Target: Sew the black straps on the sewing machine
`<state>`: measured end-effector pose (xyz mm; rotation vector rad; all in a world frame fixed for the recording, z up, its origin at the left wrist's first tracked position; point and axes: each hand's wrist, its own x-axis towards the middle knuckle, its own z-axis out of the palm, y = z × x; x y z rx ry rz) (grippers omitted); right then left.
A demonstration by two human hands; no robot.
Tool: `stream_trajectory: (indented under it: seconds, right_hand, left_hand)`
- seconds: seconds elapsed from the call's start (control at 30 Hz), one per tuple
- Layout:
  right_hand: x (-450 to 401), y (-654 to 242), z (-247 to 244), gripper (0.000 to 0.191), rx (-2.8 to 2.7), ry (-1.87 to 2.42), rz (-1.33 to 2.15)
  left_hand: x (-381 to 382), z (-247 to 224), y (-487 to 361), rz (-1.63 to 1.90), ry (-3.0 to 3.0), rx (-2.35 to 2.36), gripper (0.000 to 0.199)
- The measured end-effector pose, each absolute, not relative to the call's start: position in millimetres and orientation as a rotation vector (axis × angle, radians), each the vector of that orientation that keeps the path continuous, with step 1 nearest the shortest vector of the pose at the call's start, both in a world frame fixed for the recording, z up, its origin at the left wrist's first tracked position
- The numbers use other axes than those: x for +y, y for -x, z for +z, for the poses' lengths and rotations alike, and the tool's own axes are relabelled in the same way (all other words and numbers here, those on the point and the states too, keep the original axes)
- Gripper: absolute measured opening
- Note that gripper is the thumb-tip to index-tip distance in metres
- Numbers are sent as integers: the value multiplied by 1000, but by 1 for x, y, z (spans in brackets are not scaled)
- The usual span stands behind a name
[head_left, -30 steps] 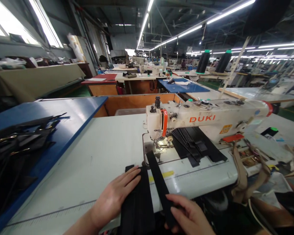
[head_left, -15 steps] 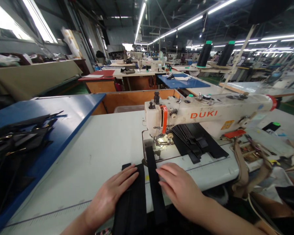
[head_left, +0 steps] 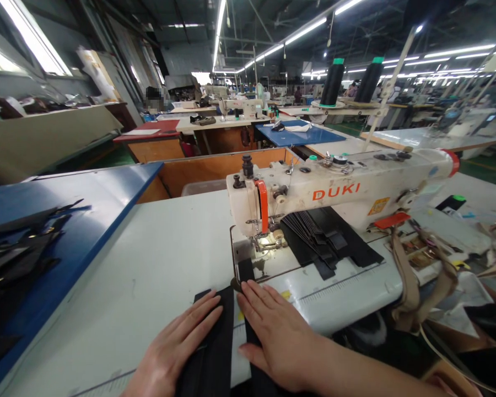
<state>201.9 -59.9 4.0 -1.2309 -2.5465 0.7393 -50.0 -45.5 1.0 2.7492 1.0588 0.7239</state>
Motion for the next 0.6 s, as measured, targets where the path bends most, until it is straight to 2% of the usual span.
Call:
stream_trajectory:
  seconds: [0.47, 0.6]
  right_hand:
    - [-55, -200, -2, 74, -2453, 1167, 836]
    - [-52, -196, -15, 75, -2454, 1158, 770]
  left_hand:
    - [-27, -5, 40, 704, -2784, 1024, 43]
    - [-26, -9, 44, 658, -2777, 1032, 45]
